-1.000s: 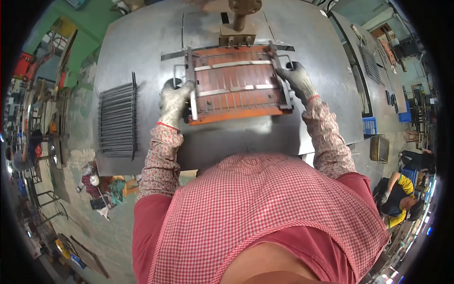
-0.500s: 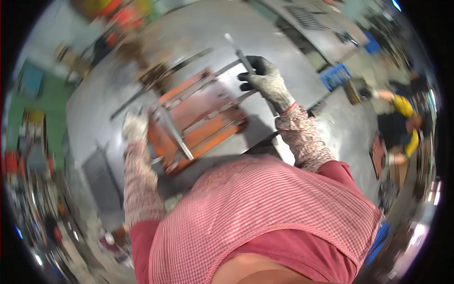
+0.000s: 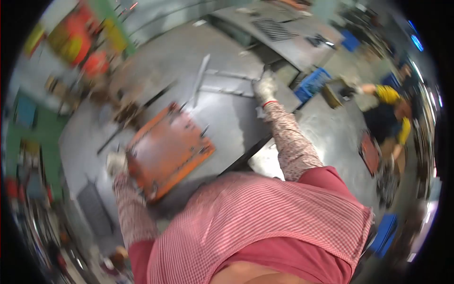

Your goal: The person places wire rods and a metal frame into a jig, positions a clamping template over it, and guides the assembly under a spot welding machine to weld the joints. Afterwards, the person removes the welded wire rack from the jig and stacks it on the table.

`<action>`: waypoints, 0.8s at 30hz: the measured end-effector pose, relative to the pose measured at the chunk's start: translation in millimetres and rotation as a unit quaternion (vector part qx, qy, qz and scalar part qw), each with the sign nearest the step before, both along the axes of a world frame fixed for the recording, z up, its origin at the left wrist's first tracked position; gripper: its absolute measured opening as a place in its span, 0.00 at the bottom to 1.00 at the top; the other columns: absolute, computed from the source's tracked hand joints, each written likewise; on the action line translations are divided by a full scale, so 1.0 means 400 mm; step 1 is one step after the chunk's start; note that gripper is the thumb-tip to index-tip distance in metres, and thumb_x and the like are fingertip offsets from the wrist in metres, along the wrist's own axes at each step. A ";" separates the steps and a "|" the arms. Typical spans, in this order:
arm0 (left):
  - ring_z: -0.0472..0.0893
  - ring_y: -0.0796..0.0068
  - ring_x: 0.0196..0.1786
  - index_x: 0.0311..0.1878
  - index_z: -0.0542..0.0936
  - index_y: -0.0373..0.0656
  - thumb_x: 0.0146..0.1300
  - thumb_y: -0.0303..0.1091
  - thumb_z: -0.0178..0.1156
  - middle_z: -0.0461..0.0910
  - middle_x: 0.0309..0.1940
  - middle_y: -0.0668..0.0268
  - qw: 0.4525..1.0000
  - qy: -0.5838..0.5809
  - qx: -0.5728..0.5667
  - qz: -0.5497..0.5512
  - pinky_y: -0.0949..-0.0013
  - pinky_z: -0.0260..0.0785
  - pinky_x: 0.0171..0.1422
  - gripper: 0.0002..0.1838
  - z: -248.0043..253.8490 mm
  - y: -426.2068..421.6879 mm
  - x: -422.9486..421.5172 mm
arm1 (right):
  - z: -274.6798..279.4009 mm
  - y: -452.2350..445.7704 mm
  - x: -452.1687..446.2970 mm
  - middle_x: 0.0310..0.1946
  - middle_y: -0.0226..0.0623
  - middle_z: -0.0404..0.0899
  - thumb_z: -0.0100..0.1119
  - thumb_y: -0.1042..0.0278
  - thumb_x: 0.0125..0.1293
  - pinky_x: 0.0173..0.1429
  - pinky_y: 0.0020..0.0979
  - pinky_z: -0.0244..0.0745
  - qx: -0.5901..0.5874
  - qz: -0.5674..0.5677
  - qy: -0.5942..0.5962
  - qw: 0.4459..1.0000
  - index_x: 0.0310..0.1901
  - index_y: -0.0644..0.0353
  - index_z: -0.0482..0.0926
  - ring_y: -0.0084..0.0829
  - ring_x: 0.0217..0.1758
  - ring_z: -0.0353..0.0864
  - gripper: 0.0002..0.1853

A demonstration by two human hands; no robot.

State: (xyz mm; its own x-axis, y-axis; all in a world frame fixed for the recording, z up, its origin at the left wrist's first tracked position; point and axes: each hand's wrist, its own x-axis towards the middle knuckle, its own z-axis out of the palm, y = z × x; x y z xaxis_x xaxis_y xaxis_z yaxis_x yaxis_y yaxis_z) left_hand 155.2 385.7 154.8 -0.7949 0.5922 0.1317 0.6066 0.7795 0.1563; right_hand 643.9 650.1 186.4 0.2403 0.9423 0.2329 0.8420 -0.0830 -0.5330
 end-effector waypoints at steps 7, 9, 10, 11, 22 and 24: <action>0.81 0.49 0.48 0.42 0.82 0.42 0.61 0.59 0.53 0.82 0.42 0.49 0.995 -0.069 0.059 0.047 0.51 0.71 0.50 0.27 0.064 -0.037 0.076 | 0.043 -0.174 -0.495 0.49 0.49 0.81 0.56 0.51 0.64 0.60 0.44 0.71 -0.053 0.381 -0.103 0.917 0.53 0.59 0.75 0.48 0.55 0.79 0.23; 0.81 0.49 0.47 0.39 0.81 0.41 0.62 0.58 0.53 0.82 0.40 0.50 0.995 -0.049 0.079 0.038 0.52 0.71 0.49 0.26 0.069 -0.040 0.090 | 0.030 -0.162 -0.529 0.45 0.48 0.82 0.53 0.48 0.65 0.57 0.46 0.73 -0.082 0.406 -0.148 0.898 0.48 0.57 0.78 0.47 0.51 0.81 0.21; 0.81 0.48 0.47 0.39 0.81 0.40 0.62 0.58 0.54 0.82 0.40 0.50 0.994 -0.044 0.089 0.034 0.52 0.71 0.49 0.26 0.057 -0.044 0.083 | 0.036 -0.158 -0.540 0.45 0.47 0.82 0.52 0.48 0.65 0.56 0.46 0.73 -0.085 0.399 -0.146 0.901 0.47 0.57 0.78 0.47 0.51 0.81 0.21; 0.81 0.48 0.47 0.38 0.81 0.40 0.62 0.57 0.54 0.82 0.40 0.50 0.994 -0.045 0.098 0.029 0.52 0.71 0.49 0.26 0.055 -0.051 0.083 | 0.036 -0.154 -0.546 0.45 0.47 0.82 0.52 0.46 0.65 0.57 0.46 0.73 -0.079 0.405 -0.142 0.900 0.48 0.57 0.78 0.46 0.51 0.81 0.22; 0.80 0.48 0.45 0.37 0.82 0.41 0.62 0.60 0.52 0.81 0.38 0.50 0.988 -0.102 0.106 0.042 0.51 0.71 0.49 0.28 0.096 -0.057 0.104 | 0.038 -0.119 -0.581 0.36 0.44 0.84 0.52 0.38 0.63 0.45 0.48 0.76 -0.054 0.403 -0.245 0.880 0.39 0.53 0.82 0.46 0.41 0.84 0.24; 0.80 0.48 0.44 0.37 0.81 0.41 0.62 0.60 0.53 0.81 0.38 0.50 0.986 -0.119 0.110 0.034 0.51 0.71 0.48 0.27 0.094 -0.054 0.112 | 0.032 -0.118 -0.572 0.31 0.43 0.84 0.51 0.35 0.63 0.42 0.48 0.76 -0.023 0.406 -0.243 0.880 0.37 0.53 0.80 0.47 0.38 0.84 0.26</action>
